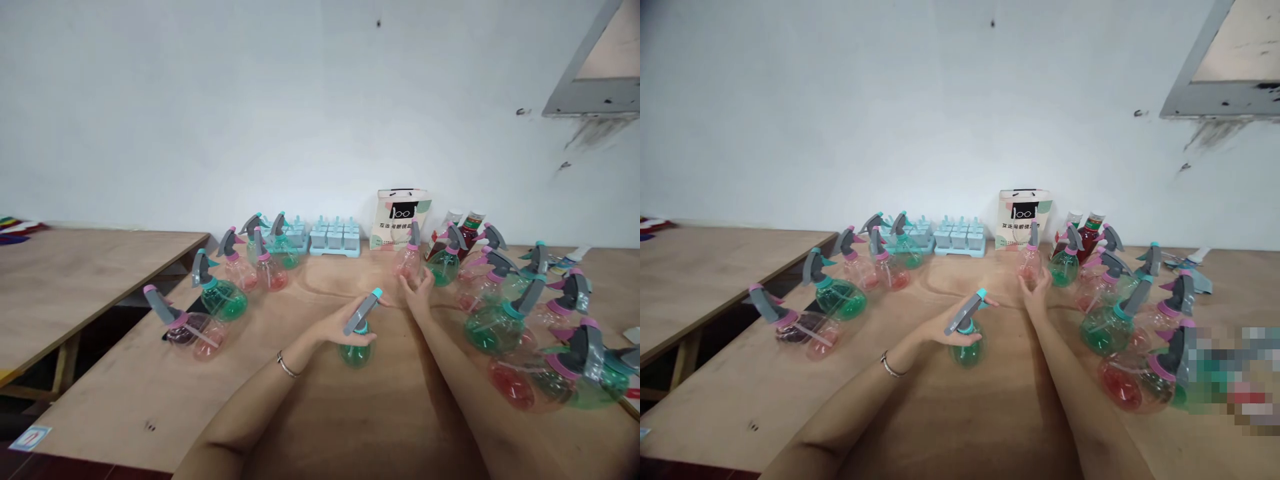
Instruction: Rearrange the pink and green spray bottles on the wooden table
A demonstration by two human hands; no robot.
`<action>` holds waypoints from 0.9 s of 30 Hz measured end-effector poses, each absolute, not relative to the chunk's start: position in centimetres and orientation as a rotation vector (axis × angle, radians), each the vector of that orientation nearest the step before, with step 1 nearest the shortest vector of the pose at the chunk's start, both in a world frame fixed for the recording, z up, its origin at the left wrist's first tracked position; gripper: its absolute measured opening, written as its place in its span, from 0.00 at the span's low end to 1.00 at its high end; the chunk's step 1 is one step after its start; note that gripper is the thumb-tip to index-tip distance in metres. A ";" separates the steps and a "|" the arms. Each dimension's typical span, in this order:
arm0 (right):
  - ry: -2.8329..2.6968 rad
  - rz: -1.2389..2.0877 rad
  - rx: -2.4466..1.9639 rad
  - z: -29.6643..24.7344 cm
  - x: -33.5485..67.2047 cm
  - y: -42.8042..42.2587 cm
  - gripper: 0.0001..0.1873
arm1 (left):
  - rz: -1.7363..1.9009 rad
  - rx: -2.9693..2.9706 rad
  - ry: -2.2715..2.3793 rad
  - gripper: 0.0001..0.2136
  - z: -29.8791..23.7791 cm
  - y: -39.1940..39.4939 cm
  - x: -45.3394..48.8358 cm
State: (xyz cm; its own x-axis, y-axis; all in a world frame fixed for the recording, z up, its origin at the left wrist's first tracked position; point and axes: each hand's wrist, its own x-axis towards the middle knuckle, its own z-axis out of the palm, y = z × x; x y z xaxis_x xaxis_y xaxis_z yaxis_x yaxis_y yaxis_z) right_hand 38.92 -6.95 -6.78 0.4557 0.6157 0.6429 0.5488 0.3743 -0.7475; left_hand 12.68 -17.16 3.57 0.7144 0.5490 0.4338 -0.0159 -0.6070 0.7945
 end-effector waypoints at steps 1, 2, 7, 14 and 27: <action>-1.171 0.049 -1.281 -6.7 39.2 -5.9 0.47 | 0.857 2.088 0.405 0.34 3.4 -17.1 12.6; -1.160 0.050 -1.288 -6.6 39.4 -4.9 0.51 | 0.852 2.074 0.398 0.34 3.3 -17.0 12.6; -1.151 0.130 -1.281 -6.4 39.5 -2.5 0.58 | 0.791 1.822 0.396 0.30 3.2 -17.1 12.9; -1.079 0.219 -1.282 -7.0 38.6 -4.1 0.58 | 0.875 1.304 0.311 0.26 5.5 -18.2 12.8; -1.394 0.337 -1.154 -9.2 38.5 -14.1 0.51 | 0.878 1.375 0.316 0.21 7.3 -19.5 12.4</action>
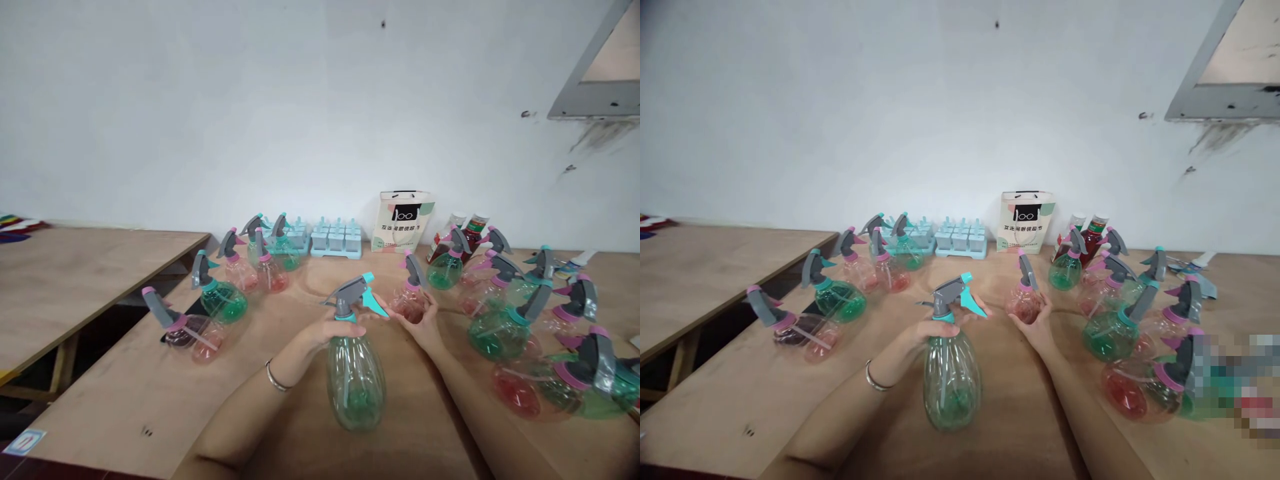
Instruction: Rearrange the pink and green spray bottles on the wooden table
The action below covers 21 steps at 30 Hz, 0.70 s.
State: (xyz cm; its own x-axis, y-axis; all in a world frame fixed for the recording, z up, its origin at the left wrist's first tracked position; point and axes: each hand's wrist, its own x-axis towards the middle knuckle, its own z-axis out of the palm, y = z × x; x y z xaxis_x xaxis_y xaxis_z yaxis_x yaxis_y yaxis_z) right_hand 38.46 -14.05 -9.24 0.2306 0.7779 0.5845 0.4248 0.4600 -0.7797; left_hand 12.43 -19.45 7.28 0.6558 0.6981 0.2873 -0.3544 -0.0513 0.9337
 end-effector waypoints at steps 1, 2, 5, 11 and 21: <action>-1.397 0.347 -1.158 -9.2 38.5 -14.2 0.51 | 0.867 1.370 0.297 0.22 7.4 -19.6 12.5; -1.398 0.354 -1.163 -9.2 38.5 -14.2 0.51 | 0.874 1.366 0.305 0.21 7.4 -19.6 12.5; -1.394 0.375 -1.175 -9.2 38.5 -14.3 0.52 | 0.948 1.388 0.438 0.17 7.2 -19.7 12.7; -1.396 0.379 -1.195 -8.7 38.4 -14.6 0.53 | 0.845 1.345 0.407 0.16 6.8 -19.4 13.5; -1.405 0.363 -1.195 -8.6 38.3 -14.4 0.53 | 1.022 1.241 0.503 0.13 5.7 -18.8 14.1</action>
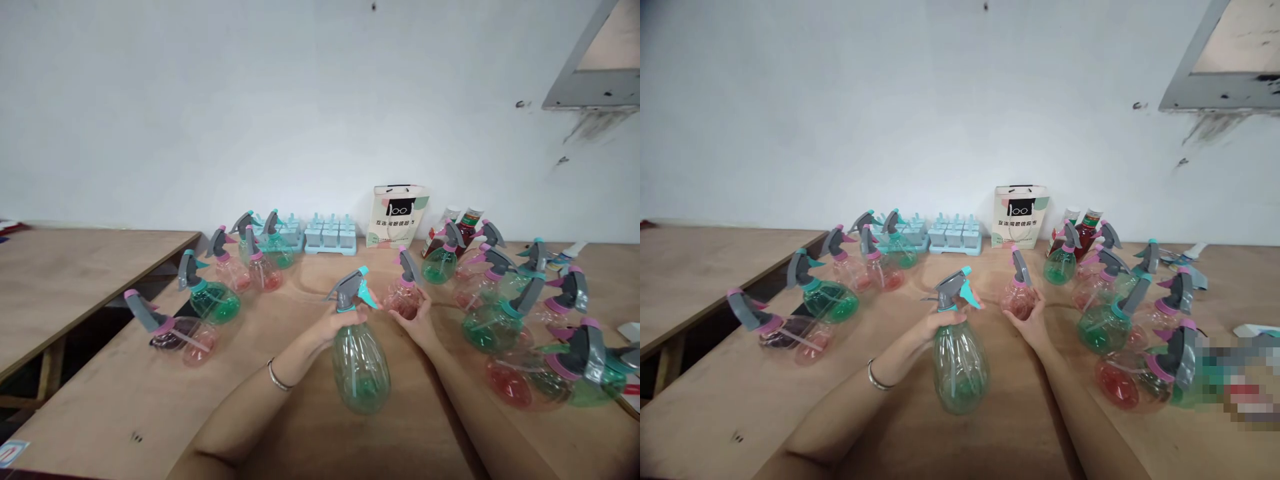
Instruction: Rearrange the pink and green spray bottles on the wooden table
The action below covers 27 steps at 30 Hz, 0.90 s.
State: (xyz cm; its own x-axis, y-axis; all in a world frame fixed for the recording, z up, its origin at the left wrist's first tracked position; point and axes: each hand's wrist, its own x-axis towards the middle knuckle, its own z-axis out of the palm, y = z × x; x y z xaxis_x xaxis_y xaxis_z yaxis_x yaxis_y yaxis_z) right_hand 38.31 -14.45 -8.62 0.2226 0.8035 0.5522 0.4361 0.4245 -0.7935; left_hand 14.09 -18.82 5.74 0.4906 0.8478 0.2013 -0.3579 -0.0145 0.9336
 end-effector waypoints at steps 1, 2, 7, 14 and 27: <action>-1.406 0.363 -1.194 -8.6 38.3 -14.5 0.52 | 1.010 1.239 0.477 0.13 5.7 -18.8 14.1; -1.409 0.362 -1.194 -8.6 38.3 -14.5 0.52 | 1.003 1.240 0.466 0.13 5.6 -18.7 14.1; -1.414 0.351 -1.210 -8.6 38.4 -14.6 0.52 | 1.125 1.171 0.679 0.14 5.5 -18.5 14.0; -1.414 0.384 -1.235 -8.7 38.4 -14.6 0.52 | 1.035 1.335 0.642 0.14 6.2 -18.6 13.6; -1.408 0.445 -1.258 -8.3 38.4 -14.7 0.52 | 1.347 1.845 1.181 0.22 4.5 -16.2 9.6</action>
